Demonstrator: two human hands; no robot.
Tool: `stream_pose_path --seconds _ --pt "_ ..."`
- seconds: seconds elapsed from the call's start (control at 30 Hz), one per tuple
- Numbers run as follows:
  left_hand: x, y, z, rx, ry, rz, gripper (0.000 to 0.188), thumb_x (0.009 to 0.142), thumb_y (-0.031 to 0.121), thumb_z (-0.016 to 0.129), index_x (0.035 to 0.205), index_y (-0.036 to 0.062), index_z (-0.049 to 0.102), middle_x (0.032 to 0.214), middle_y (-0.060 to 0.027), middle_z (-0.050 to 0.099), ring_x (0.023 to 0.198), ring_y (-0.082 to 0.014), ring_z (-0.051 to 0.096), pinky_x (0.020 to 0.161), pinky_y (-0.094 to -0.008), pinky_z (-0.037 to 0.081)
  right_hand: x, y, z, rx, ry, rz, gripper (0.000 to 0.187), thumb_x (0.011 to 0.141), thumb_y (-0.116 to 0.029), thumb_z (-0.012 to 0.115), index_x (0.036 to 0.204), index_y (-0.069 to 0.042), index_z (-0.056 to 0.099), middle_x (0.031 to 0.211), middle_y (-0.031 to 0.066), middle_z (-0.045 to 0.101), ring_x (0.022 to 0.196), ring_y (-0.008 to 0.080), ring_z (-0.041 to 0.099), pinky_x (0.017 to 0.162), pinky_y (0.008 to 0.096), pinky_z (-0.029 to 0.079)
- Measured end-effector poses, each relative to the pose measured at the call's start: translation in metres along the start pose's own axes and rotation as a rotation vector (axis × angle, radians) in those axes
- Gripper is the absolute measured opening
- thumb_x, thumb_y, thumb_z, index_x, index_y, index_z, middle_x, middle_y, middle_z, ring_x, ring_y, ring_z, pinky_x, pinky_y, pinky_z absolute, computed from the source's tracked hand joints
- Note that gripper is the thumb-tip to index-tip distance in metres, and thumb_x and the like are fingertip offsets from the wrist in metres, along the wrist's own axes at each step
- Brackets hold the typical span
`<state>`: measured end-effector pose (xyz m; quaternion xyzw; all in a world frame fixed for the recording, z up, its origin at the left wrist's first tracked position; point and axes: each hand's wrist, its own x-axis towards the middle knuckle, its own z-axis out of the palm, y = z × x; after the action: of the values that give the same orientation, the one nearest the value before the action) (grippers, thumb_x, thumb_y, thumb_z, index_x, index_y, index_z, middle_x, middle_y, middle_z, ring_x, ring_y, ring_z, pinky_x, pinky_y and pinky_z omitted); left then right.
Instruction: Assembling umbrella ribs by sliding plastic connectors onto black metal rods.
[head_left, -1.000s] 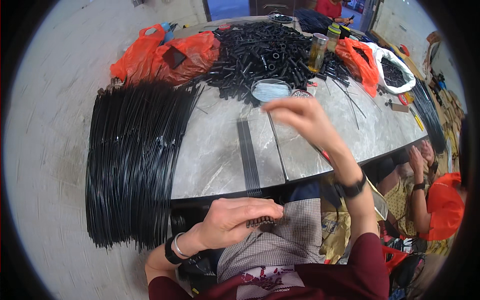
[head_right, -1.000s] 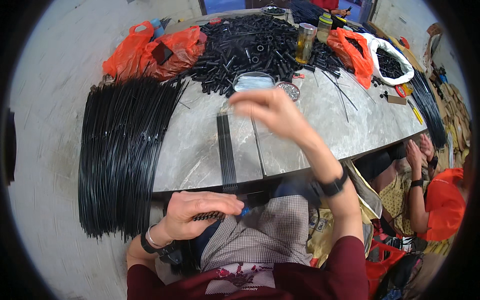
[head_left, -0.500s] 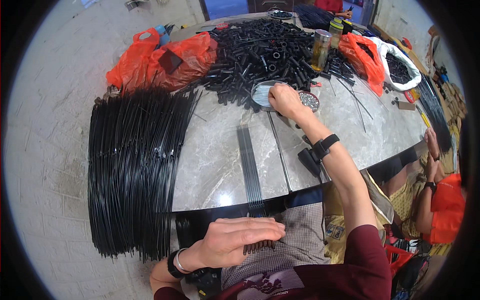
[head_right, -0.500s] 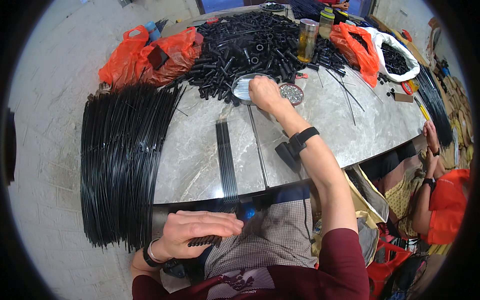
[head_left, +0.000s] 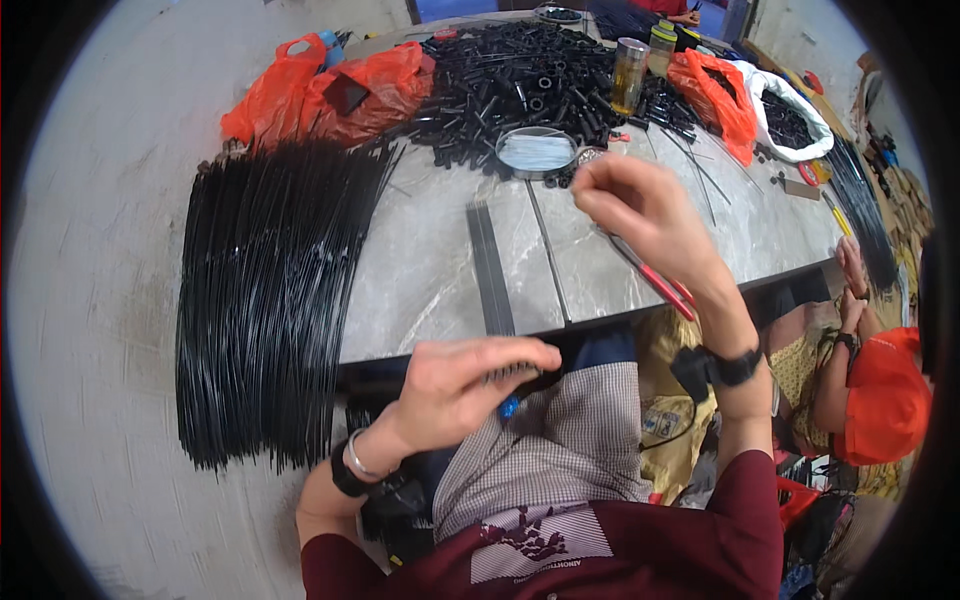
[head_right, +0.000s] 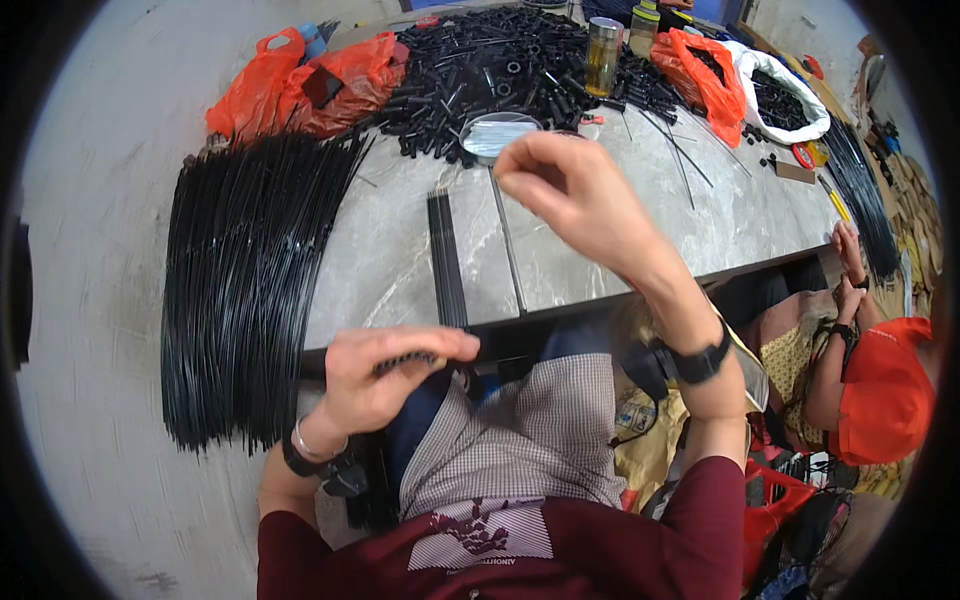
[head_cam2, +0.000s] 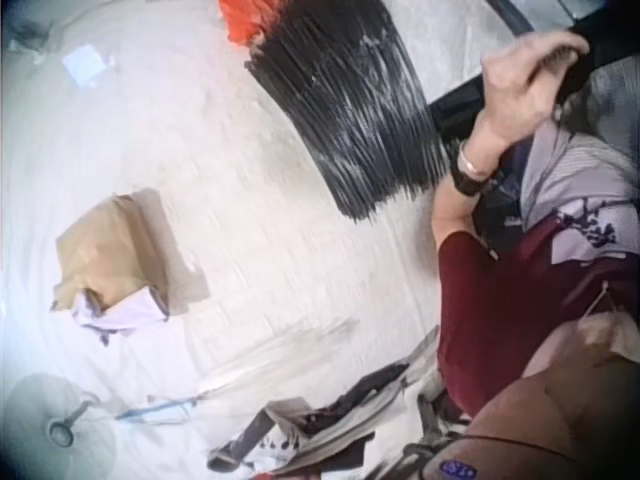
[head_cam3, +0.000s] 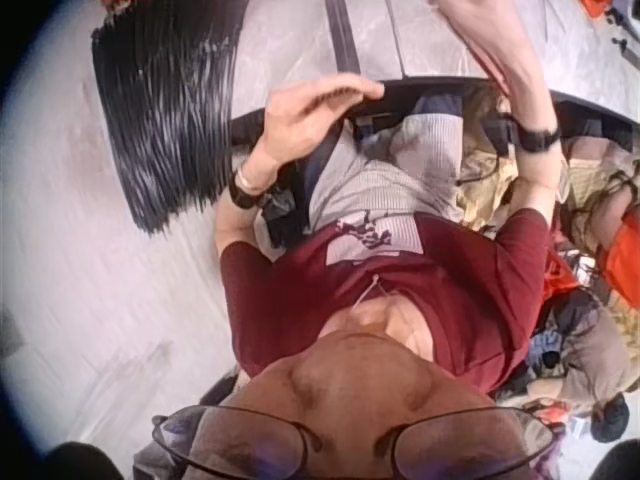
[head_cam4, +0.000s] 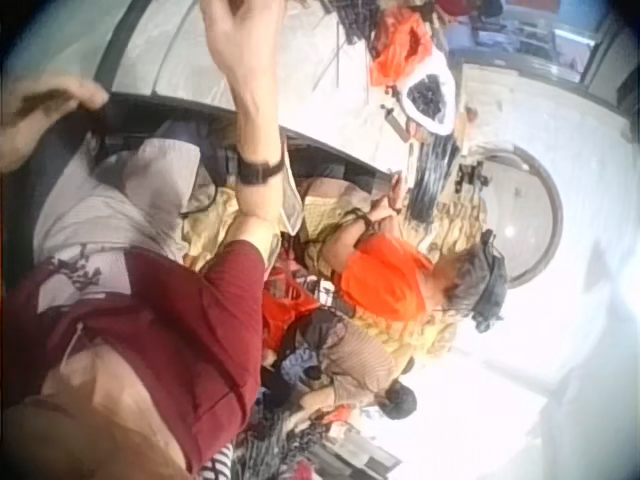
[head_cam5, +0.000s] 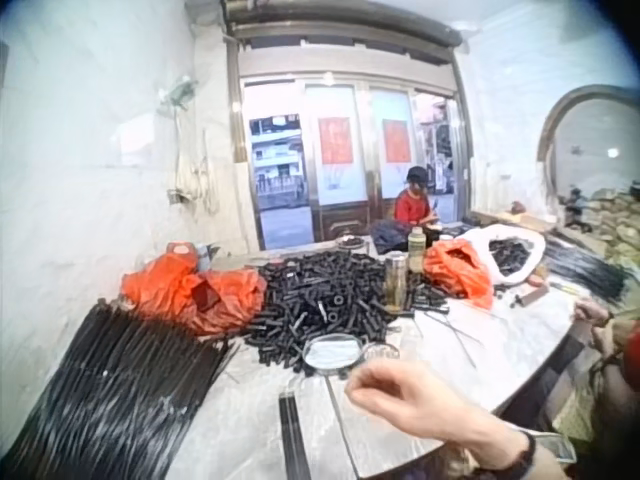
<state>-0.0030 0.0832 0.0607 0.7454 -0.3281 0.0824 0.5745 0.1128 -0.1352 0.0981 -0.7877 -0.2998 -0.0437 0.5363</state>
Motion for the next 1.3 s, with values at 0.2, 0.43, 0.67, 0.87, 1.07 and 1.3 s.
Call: stream_pose_path --seconds 0.2,0.43,0.67,0.87,1.07,1.3 --pt "0.001 -0.003 0.010 -0.037 0.043 -0.005 0.018 0.086 -0.003 0.059 0.102 -0.0016 0.065 0.094 -0.0120 0.070 0.087 -0.0176 0.069 0.076 -0.0265 0.054 -0.073 -0.067 0.000 -0.336 0.023 -0.367 0.012 0.074 0.002 0.065 0.084 -0.001 0.061 0.079 0.0082 0.057 0.074 0.0220 0.056 0.063 0.0308 0.045" --pt "-0.004 -0.002 0.015 -0.090 0.050 0.035 0.019 0.088 -0.006 0.054 0.104 -0.0033 0.063 0.093 -0.0164 0.069 0.090 -0.0235 0.068 0.083 -0.0325 0.054 -0.095 -0.079 0.013 -0.458 0.057 -0.448 0.028 0.066 0.008 0.063 0.090 -0.006 0.065 0.080 0.0072 0.051 0.074 0.0249 0.050 0.061 0.0334 0.043" --pt "-0.008 -0.005 0.014 -0.079 0.071 0.062 0.020 0.087 -0.007 0.055 0.105 -0.0022 0.063 0.093 -0.0159 0.069 0.089 -0.0224 0.068 0.081 -0.0310 0.054 -0.094 -0.077 0.017 -0.462 0.038 -0.453 0.030 0.065 0.008 0.063 0.090 -0.007 0.066 0.080 0.0065 0.050 0.075 0.0240 0.050 0.061 0.0331 0.044" --pt "-0.007 -0.002 0.012 -0.054 0.073 0.073 0.020 0.086 -0.004 0.059 0.105 -0.0008 0.064 0.096 -0.0133 0.070 0.091 -0.0203 0.068 0.080 -0.0286 0.055 -0.093 -0.079 0.019 -0.449 0.039 -0.455 0.029 0.068 0.007 0.065 0.093 -0.007 0.068 0.079 0.0062 0.054 0.072 0.0226 0.053 0.060 0.0315 0.042" --pt "-0.007 0.002 0.012 0.001 0.072 0.086 0.022 0.085 -0.004 0.060 0.106 0.0003 0.064 0.096 -0.0126 0.070 0.090 -0.0196 0.068 0.080 -0.0278 0.055 -0.096 -0.077 0.024 -0.427 0.062 -0.398 0.029 0.068 0.007 0.065 0.093 -0.007 0.068 0.078 0.0061 0.054 0.070 0.0230 0.054 0.061 0.0319 0.043" --pt "-0.010 0.000 0.014 0.041 0.047 0.081 0.026 0.083 -0.003 0.062 0.109 0.0011 0.064 0.096 -0.0122 0.070 0.087 -0.0184 0.069 0.076 -0.0268 0.055 -0.097 -0.081 0.025 -0.485 0.059 -0.433 0.025 0.065 0.004 0.066 0.089 -0.005 0.066 0.079 0.0065 0.054 0.072 0.0241 0.054 0.060 0.0335 0.045"
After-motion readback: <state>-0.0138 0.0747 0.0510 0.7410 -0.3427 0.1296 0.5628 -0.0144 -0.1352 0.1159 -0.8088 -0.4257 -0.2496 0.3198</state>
